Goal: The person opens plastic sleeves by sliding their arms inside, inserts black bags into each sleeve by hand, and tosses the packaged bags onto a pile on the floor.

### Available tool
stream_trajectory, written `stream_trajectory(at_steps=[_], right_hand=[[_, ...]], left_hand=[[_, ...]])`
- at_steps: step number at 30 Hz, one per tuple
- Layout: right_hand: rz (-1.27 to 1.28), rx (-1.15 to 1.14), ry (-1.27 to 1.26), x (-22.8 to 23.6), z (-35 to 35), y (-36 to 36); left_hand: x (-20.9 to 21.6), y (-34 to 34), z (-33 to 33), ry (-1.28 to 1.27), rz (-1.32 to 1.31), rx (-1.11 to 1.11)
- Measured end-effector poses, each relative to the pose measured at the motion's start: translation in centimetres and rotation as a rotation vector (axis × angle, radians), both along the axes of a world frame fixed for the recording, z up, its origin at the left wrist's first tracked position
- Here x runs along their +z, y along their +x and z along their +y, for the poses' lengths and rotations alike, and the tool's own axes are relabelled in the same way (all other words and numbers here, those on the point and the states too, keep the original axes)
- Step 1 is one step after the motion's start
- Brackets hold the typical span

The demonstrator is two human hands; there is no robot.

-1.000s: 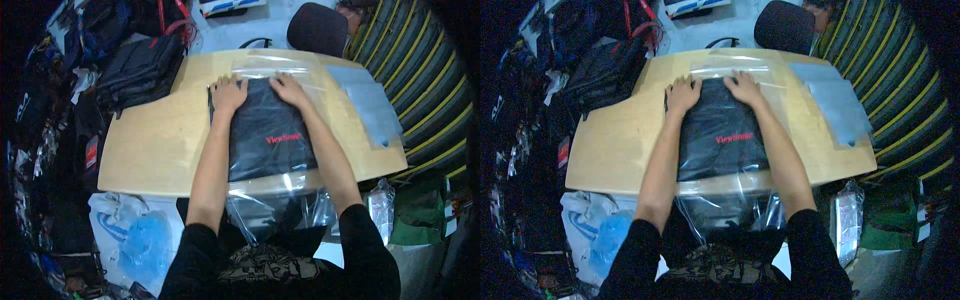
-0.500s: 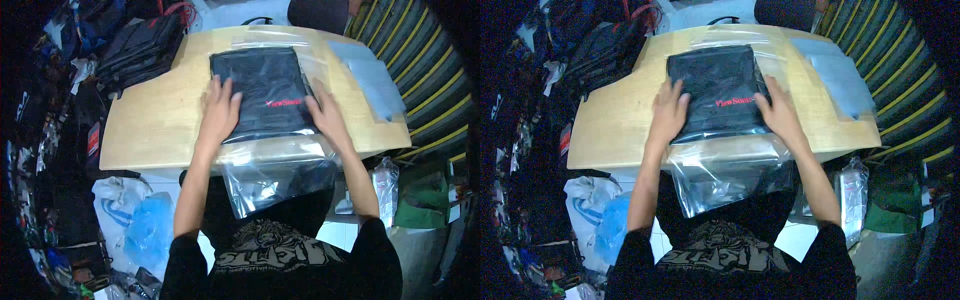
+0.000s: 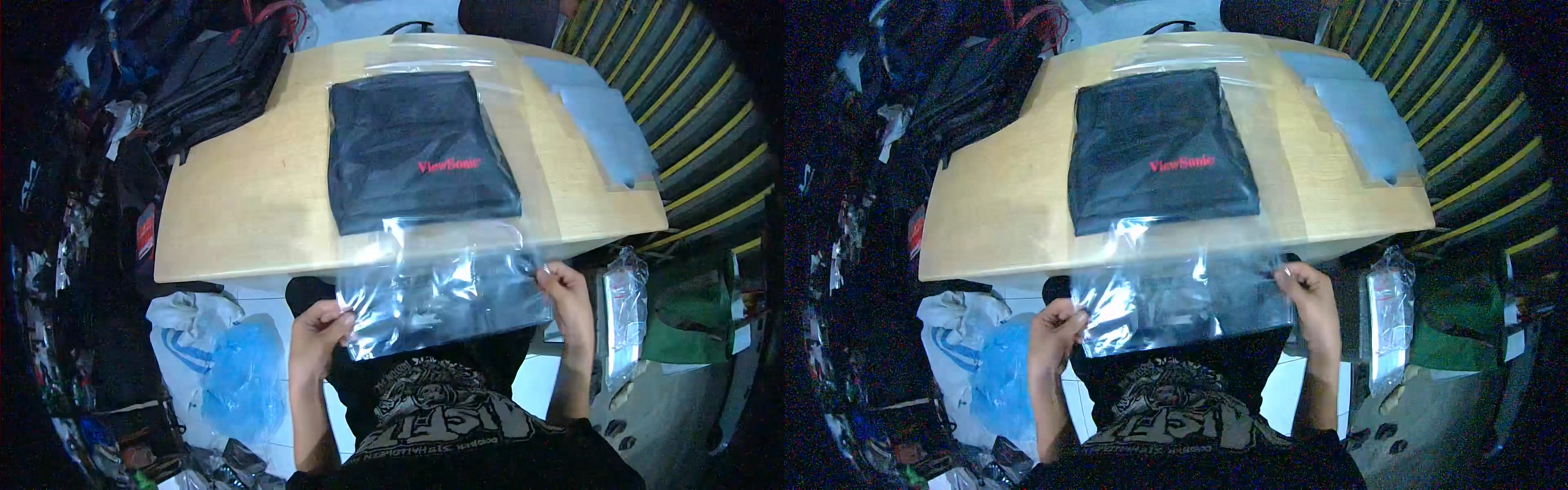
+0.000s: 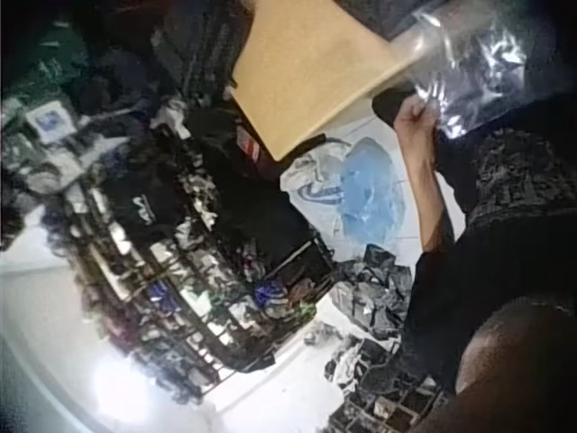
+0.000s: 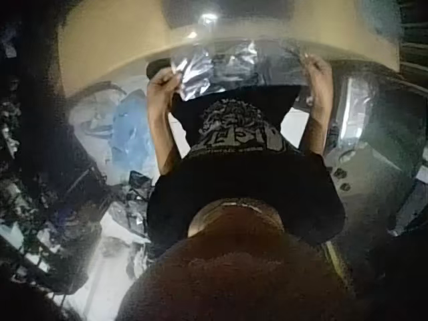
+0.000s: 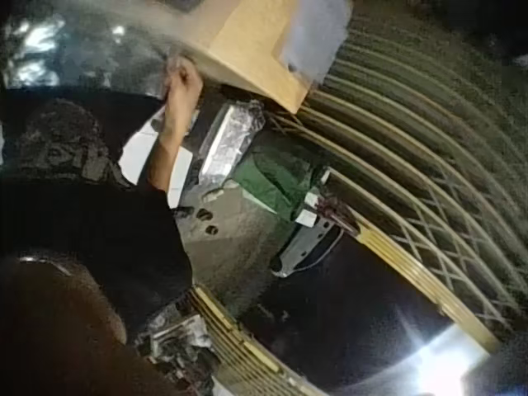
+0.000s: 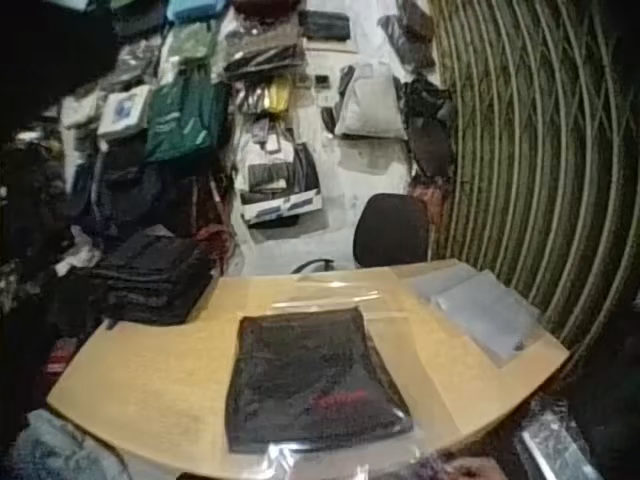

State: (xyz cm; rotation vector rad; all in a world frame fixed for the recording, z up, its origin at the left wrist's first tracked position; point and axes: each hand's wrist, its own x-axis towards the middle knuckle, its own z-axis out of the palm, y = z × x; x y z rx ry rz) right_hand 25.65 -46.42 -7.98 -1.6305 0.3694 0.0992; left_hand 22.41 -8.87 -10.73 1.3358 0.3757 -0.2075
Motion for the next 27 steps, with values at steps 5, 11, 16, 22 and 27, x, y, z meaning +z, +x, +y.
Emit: stream_trajectory(at_steps=[5, 11, 16, 22, 27], right_hand=[[0.054, 0.355, 0.041, 0.7, -1.5, -0.3], [-0.014, 0.043, 0.067, 0.2, 1.5, 3.0], [0.059, 0.184, 0.193, -0.1, -0.4, 0.3], [0.124, 0.349, 0.261, -2.2, -0.8, 1.2], [0.032, 0.27, 0.448, -0.9, 0.3, -0.5]], left_hand=[[1.7, 0.5, 2.4, -0.039, -0.038, -0.215], [1.0, 5.6, -0.2, -0.076, -0.077, 0.014], [2.1, 2.3, 1.4, -0.271, 0.112, -0.183], [1.5, 4.0, 0.7, -0.181, 0.134, -0.152], [1.9, 2.1, 0.8, -0.174, 0.026, -0.198]])
